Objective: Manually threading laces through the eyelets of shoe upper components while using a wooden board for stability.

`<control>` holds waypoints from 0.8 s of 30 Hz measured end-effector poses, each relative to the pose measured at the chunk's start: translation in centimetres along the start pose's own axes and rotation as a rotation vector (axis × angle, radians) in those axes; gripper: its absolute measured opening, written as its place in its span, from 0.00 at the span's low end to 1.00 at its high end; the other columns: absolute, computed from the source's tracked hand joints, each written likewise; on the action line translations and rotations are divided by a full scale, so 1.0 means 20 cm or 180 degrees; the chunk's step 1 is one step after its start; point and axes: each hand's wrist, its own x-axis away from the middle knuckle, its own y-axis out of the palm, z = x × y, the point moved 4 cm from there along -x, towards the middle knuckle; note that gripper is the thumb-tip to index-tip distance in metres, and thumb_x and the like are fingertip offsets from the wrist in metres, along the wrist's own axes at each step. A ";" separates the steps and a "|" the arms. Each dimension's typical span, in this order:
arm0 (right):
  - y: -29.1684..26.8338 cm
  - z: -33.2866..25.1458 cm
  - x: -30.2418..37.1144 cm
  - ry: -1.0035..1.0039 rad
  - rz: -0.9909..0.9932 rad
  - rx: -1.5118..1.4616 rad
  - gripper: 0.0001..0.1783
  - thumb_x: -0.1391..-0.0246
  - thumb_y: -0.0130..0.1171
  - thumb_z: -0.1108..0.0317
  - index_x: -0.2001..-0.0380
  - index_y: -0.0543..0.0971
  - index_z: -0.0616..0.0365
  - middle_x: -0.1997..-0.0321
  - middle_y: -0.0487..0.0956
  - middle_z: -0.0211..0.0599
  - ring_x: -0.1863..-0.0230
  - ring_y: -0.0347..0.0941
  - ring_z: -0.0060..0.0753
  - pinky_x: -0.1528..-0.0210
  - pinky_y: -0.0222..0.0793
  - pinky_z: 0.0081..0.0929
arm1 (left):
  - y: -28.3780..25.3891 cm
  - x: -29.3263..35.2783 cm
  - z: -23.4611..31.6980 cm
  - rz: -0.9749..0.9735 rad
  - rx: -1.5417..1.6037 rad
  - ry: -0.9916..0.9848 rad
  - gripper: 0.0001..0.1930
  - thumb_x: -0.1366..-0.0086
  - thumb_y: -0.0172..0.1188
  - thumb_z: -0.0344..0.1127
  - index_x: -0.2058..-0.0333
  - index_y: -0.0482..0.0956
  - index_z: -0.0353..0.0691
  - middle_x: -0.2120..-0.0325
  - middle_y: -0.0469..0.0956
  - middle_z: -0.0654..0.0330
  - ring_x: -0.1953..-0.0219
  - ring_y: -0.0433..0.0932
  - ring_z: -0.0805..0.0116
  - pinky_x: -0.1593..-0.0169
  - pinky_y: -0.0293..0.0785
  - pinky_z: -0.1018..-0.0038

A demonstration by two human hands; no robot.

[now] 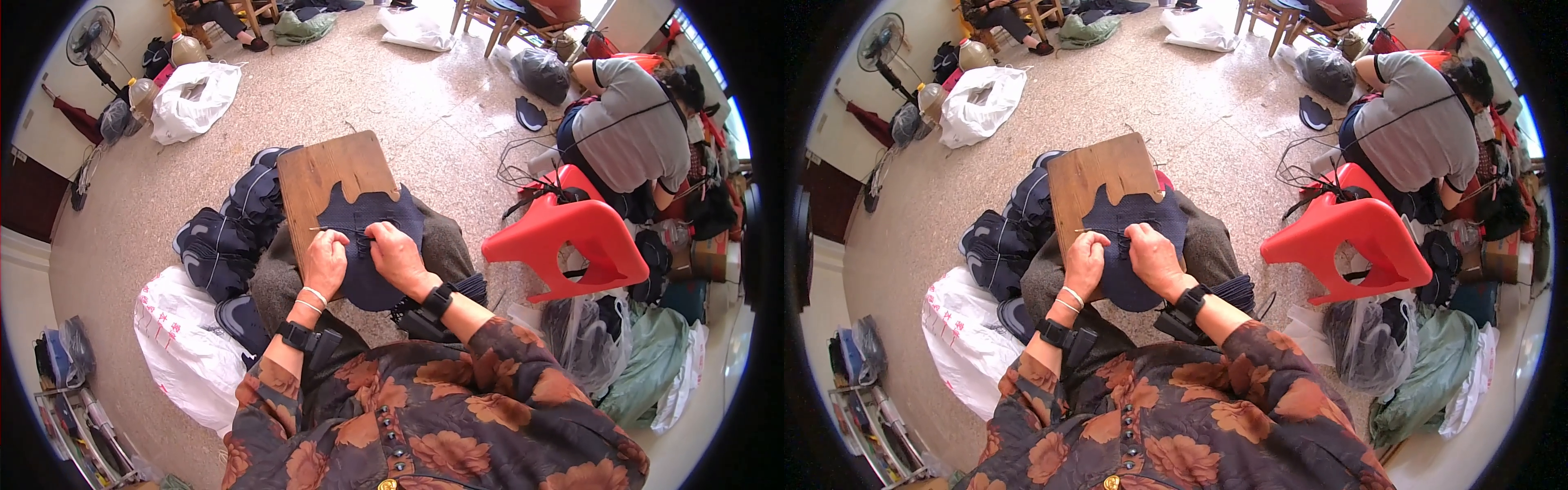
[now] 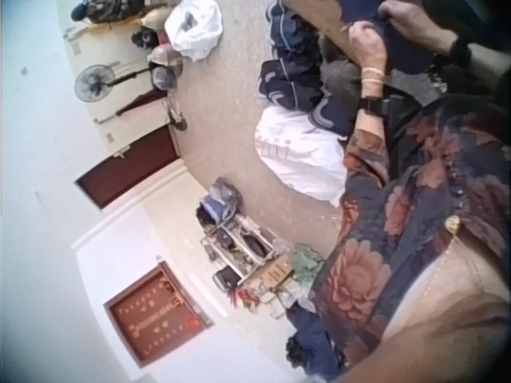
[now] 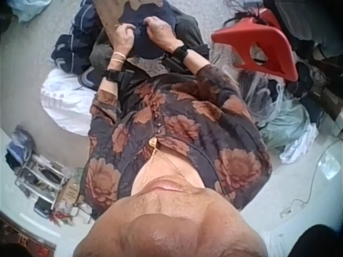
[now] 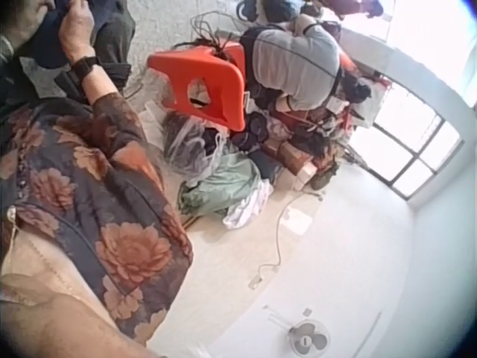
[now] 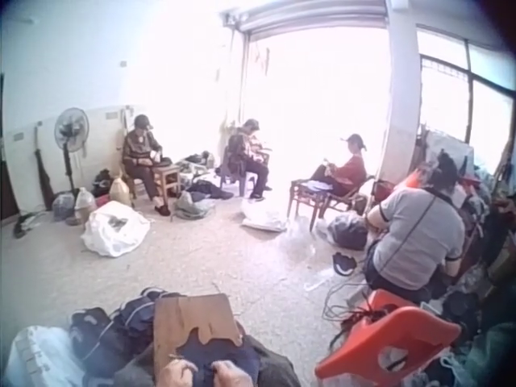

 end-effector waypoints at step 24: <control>-0.02 0.00 0.01 -0.0758 -0.0321 0.0064 0.11 0.54 0.57 0.80 0.65 0.73 0.58 0.64 0.74 0.44 0.59 0.74 0.52 0.55 0.70 0.44 | 0.08 -0.04 0.04 -0.0238 -0.0583 -0.0663 0.04 0.40 0.64 0.34 0.70 0.81 0.41 0.76 0.81 0.49 0.70 0.82 0.48 0.65 0.76 0.57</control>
